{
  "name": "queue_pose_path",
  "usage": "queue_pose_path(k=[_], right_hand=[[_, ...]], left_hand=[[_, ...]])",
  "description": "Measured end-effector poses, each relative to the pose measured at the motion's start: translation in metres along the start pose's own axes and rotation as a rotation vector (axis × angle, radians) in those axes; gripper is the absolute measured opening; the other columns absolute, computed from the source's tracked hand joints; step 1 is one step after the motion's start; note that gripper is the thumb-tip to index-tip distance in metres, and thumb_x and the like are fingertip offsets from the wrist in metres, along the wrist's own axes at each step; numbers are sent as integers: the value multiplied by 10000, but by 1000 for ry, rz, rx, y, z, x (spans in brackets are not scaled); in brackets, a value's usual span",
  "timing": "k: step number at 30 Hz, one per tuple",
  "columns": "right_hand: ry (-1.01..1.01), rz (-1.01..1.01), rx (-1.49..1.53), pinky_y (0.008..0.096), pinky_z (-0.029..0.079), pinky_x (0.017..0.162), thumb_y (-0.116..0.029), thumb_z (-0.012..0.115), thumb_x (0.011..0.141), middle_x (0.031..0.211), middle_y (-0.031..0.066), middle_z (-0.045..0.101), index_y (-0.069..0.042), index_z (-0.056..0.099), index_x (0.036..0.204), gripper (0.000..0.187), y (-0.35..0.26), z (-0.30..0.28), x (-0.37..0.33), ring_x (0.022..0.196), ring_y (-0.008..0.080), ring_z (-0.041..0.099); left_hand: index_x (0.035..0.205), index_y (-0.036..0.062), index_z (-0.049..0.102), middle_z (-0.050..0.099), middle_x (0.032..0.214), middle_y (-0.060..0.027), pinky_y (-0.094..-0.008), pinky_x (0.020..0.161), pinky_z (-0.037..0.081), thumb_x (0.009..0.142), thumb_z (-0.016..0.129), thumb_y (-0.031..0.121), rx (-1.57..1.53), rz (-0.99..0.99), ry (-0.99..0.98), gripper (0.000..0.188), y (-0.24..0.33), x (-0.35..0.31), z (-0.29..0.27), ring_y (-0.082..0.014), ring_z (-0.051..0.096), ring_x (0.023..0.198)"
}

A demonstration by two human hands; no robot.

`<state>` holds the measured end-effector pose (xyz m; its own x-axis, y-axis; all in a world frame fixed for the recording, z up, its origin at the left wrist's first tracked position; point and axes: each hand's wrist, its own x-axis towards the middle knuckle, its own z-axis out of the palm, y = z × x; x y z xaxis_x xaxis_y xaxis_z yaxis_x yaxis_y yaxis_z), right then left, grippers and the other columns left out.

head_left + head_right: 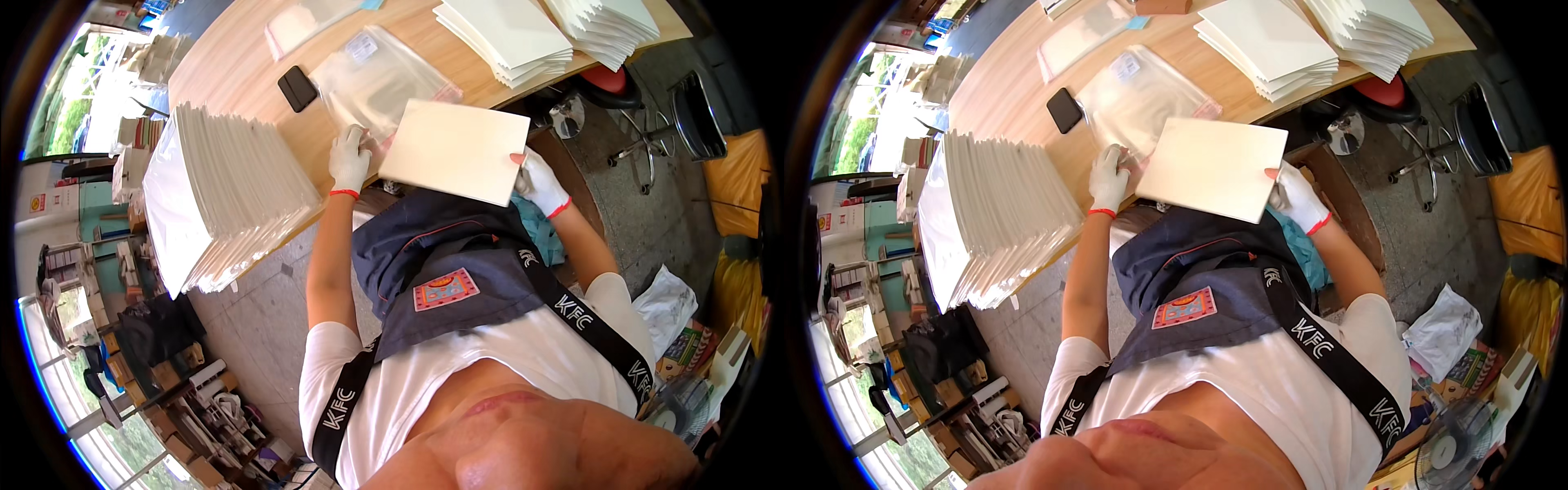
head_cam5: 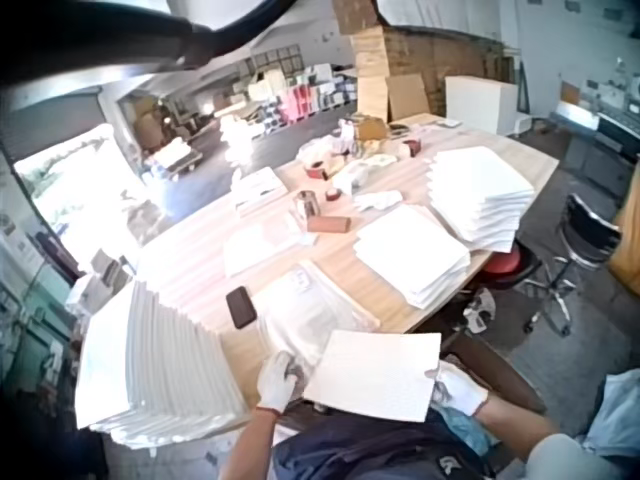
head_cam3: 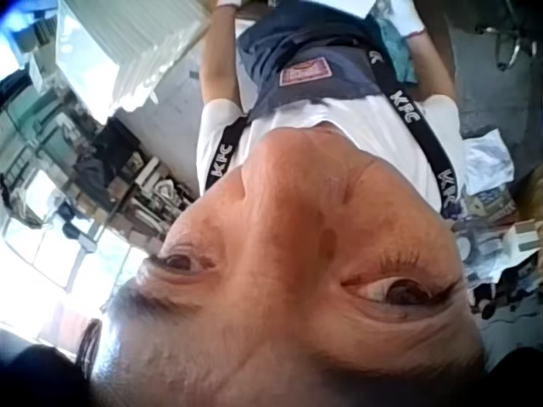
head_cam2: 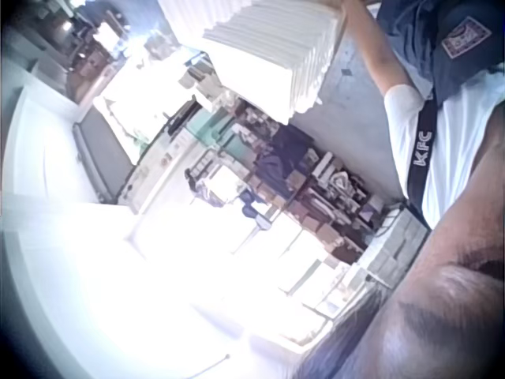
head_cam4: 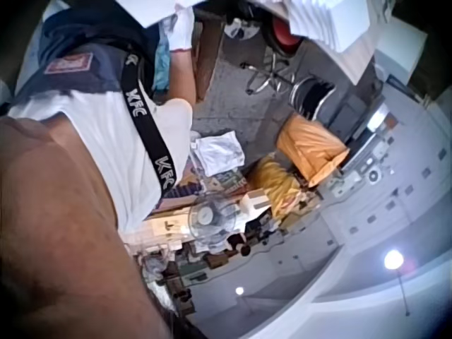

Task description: The person takes white paper sheets and places them individually into clear plastic bags, peeling the adhesive strips to seal them before stacking them on the table.

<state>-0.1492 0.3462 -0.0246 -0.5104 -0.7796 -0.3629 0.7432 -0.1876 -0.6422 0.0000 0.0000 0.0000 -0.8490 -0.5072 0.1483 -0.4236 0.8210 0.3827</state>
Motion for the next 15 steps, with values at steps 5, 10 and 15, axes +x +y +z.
queue_pose_path(k=[5,10,15], right_hand=[[187,-93,22,242,276,350,-172,517,868,660,29,514,-68,471,1069,231,20,32,-7,401,109,400],[190,-143,147,237,313,376,-175,523,876,726,34,543,-78,472,1071,223,41,57,-4,458,117,464],[181,-168,127,238,342,388,-183,531,885,747,44,564,-71,472,1085,236,42,69,-6,469,121,491]], left_hand=[[976,165,618,597,916,-63,-364,712,462,722,523,44,-126,-139,57,296,22,3,-4,-254,587,797],[1062,180,579,613,881,-49,-340,663,481,711,520,-14,-135,-19,14,405,33,-5,-9,-257,603,745],[1243,34,423,571,1044,-128,-290,698,499,782,526,-24,-897,-268,484,476,55,-31,50,-205,604,856]])
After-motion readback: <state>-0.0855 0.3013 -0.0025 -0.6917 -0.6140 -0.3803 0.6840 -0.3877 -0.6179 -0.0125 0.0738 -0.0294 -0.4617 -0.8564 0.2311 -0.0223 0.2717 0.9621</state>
